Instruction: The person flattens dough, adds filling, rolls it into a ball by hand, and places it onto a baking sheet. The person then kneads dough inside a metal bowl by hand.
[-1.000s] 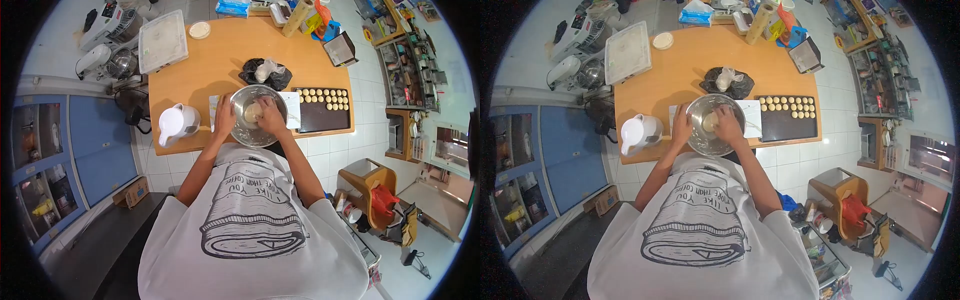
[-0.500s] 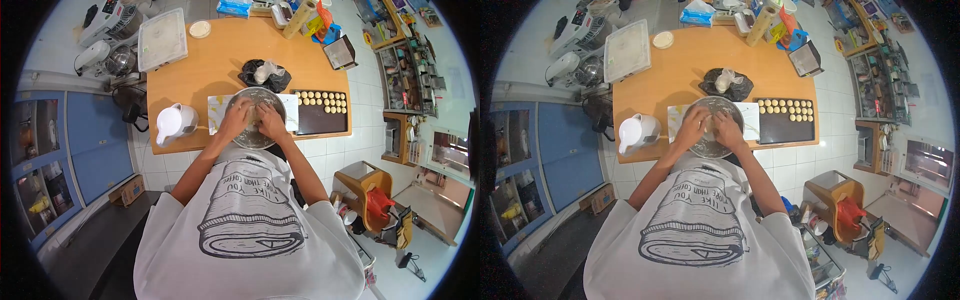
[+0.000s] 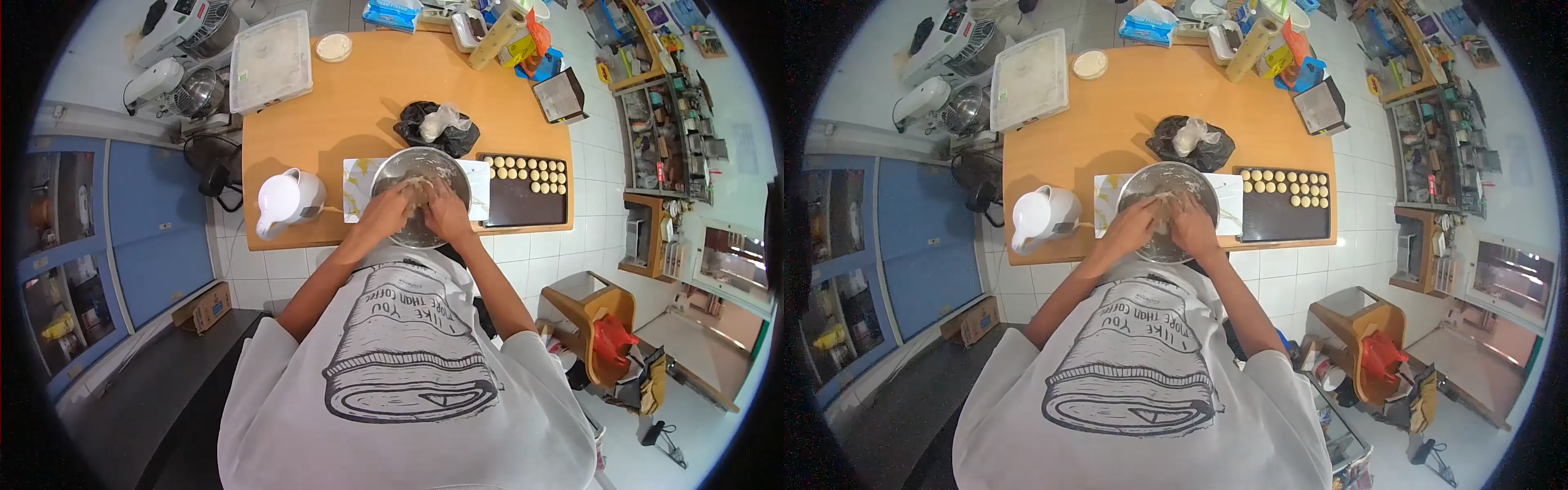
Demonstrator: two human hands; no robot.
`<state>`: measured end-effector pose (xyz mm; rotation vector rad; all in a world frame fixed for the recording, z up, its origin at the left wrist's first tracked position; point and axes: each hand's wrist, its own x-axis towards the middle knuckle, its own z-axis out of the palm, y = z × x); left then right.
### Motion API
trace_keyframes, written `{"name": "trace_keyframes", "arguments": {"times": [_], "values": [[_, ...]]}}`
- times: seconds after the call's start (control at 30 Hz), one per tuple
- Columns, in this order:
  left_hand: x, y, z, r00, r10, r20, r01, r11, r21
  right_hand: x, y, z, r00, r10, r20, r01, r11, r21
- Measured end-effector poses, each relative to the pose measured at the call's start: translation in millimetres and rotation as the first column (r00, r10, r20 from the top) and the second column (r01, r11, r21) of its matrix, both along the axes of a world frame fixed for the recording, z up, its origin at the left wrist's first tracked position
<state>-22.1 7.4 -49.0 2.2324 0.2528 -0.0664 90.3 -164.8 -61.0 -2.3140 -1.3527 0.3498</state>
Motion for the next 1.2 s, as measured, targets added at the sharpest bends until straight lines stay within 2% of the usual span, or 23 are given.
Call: {"name": "trace_keyframes", "arguments": {"times": [0.03,0.13,0.23,0.33,0.47,0.73,0.83,0.93,1.03,1.13,1.2], "values": [[-1.4,2.9,0.0,0.998,0.04,0.051,-0.039,0.999,-0.011,-5.9,-3.5,2.1,0.999,-0.033,-0.043,0.032,0.999,-0.013],[-3.4,18.8,13.8,0.925,0.226,0.305,-0.274,0.954,0.124,-19.3,-7.4,23.7,0.984,-0.089,-0.154,0.054,0.975,-0.214],[4.4,30.3,14.9,0.88,0.321,0.35,-0.388,0.911,0.141,-25.7,-8.9,23.6,0.989,-0.057,-0.135,0.028,0.979,-0.204],[14.4,28.0,-15.2,0.862,0.368,0.349,-0.397,0.918,0.012,-27.9,-7.0,10.9,0.999,0.036,-0.002,-0.036,0.99,-0.14],[16.1,17.0,-24.0,0.878,0.387,0.281,-0.379,0.922,-0.082,-29.7,1.6,17.8,0.999,0.02,-0.048,-0.034,0.956,-0.292],[17.0,21.4,-27.3,0.865,0.365,0.345,-0.365,0.929,-0.068,-25.2,18.3,25.7,0.997,0.037,-0.062,-0.063,0.864,-0.499],[17.5,21.1,-28.1,0.855,0.379,0.353,-0.373,0.924,-0.087,-30.7,29.7,19.9,1.0,0.013,-0.01,-0.017,0.785,-0.619],[16.8,21.8,-29.8,0.853,0.389,0.347,-0.374,0.921,-0.112,-22.8,32.8,39.2,0.998,0.07,0.005,-0.052,0.787,-0.615],[19.3,23.8,-28.4,0.861,0.392,0.325,-0.375,0.92,-0.116,2.9,48.0,71.7,0.939,-0.129,-0.317,-0.111,0.762,-0.638],[19.3,24.6,-25.6,0.859,0.415,0.298,-0.389,0.91,-0.147,19.8,47.4,57.8,0.931,-0.224,-0.288,0.063,0.876,-0.478],[19.8,23.2,-24.3,0.856,0.433,0.282,-0.403,0.901,-0.16,14.2,31.7,2.2,0.997,-0.067,-0.031,0.059,0.975,-0.216]]}}
